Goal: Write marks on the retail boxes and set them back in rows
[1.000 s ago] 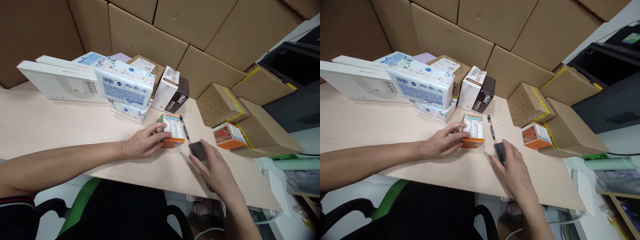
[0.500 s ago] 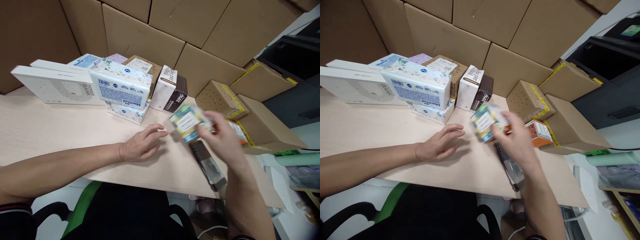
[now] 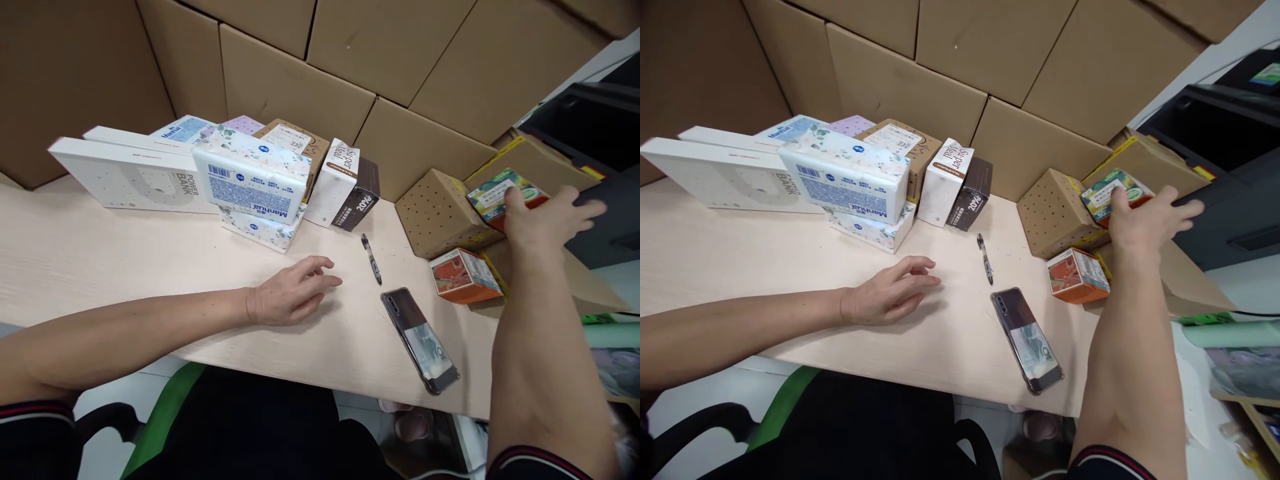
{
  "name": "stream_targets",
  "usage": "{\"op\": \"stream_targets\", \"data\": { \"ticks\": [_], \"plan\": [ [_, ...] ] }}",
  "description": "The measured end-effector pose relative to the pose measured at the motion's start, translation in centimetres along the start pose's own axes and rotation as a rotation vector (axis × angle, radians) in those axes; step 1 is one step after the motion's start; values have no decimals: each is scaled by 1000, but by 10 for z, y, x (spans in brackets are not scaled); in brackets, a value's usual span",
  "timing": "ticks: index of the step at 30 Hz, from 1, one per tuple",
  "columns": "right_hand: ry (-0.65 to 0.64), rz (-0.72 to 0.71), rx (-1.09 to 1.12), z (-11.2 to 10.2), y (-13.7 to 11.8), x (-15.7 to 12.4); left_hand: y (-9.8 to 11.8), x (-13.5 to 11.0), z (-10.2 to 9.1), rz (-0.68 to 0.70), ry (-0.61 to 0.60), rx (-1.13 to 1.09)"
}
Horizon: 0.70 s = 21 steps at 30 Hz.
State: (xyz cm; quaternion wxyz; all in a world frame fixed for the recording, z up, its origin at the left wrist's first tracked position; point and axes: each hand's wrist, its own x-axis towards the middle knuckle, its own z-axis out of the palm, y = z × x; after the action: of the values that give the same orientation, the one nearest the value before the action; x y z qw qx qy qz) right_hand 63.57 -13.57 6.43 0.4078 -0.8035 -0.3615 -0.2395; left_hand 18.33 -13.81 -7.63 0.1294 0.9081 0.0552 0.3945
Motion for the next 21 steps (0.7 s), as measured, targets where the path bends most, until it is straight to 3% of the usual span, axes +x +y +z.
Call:
{"op": "stream_targets", "data": {
  "ticks": [2, 4, 9, 13, 17, 21],
  "plan": [
    [3, -185, -8, -1, -22, -17, 0, 0, 0, -3, -3, -6],
    [-103, -393, 19, 6, -53, -42, 0, 1, 0, -8, -11, -8],
    [-378, -662, 97, 45, -127, -108, 0, 0, -1, -36, -12, -14],
    [-630, -585, 102, 62, -161, -139, -1, -2, -2, -51, -18, -18],
    [-568, -419, 24, 70, -169, -143, -2, -2, -1, -63, -27, -31],
    [-503, -275, 72, 85, -149, -124, -4, -3, -1, -95, -32, -65]
  ]
}}
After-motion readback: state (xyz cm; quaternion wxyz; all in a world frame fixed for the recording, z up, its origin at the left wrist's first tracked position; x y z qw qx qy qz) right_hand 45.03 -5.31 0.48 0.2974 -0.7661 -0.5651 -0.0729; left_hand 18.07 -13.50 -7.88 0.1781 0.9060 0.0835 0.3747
